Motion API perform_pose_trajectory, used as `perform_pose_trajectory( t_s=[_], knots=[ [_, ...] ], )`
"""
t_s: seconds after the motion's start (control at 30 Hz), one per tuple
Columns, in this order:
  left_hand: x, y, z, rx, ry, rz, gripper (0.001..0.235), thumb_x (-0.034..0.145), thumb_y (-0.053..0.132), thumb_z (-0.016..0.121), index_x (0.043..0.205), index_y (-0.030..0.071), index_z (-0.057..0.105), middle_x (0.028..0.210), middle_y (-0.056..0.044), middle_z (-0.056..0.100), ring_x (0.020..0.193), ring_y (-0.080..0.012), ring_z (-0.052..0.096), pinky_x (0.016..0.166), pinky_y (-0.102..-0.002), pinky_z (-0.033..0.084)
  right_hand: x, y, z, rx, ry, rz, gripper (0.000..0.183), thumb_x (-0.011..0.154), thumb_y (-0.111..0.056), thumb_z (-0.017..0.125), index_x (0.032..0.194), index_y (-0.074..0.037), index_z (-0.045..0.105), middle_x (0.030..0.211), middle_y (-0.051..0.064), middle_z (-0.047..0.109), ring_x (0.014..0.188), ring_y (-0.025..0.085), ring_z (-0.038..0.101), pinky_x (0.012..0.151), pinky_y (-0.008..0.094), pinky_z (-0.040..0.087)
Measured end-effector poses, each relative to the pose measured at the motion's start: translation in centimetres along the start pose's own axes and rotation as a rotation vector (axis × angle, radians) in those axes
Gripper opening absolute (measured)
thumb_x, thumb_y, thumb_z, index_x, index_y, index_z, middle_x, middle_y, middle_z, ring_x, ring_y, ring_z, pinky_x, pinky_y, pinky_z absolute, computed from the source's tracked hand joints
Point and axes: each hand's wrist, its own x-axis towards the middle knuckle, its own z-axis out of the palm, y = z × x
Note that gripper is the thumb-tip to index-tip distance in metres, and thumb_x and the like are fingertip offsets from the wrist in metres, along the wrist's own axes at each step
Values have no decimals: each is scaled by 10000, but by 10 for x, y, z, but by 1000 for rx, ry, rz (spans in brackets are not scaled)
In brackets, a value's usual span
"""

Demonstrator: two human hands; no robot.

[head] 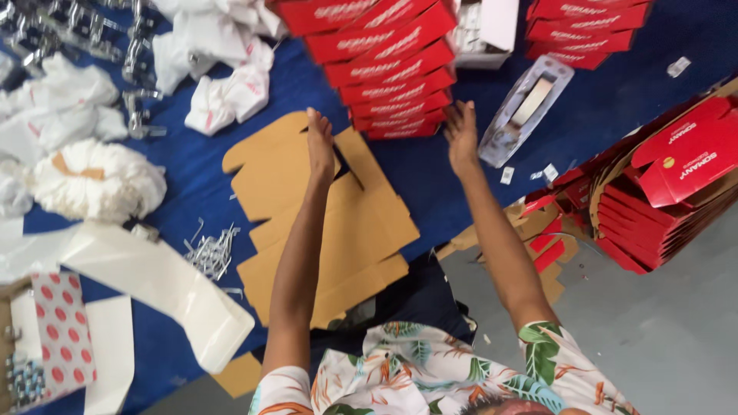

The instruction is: The person folds cardboard box flaps and places red cardboard dividers inside the boxes by hand on a workspace.

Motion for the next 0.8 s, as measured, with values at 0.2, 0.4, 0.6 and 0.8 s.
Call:
perform_pose_trajectory(
  t_s=[0.2,0.4,0.6,0.8],
  knots=[
    [58,-29,41,-62,-86,20,800,998,704,334,1585,163,280,1568,-73,418,1445,-229,410,1166,-387,324,29,18,36,175,-57,-58,624,1073,-482,438,1500,-33,511,1459,113,601,1302,228,584,1103,361,447],
    [62,-51,46,-101,-60,21,719,1022,635,343,1541,139,353,1499,-76,508,1369,-253,508,1129,-411,420,15,32,31,45,-23,-88,524,1097,-417,409,1454,-62,556,1306,24,663,1157,132,608,997,305,463],
    [59,-48,51,-129,-83,31,681,1033,599,359,1519,123,381,1492,-83,523,1360,-257,525,1119,-411,440,-10,32,31,31,31,-113,490,1184,-427,480,1392,7,574,1134,39,565,1003,155,481,899,338,386],
    [45,-40,61,-77,15,-178,704,1002,630,263,1487,139,399,1413,-114,554,1230,-307,569,950,-489,476,-33,18,41,97,58,-128,510,1082,-412,494,1433,-51,570,1273,34,661,1111,139,608,949,322,464]
  ],
)
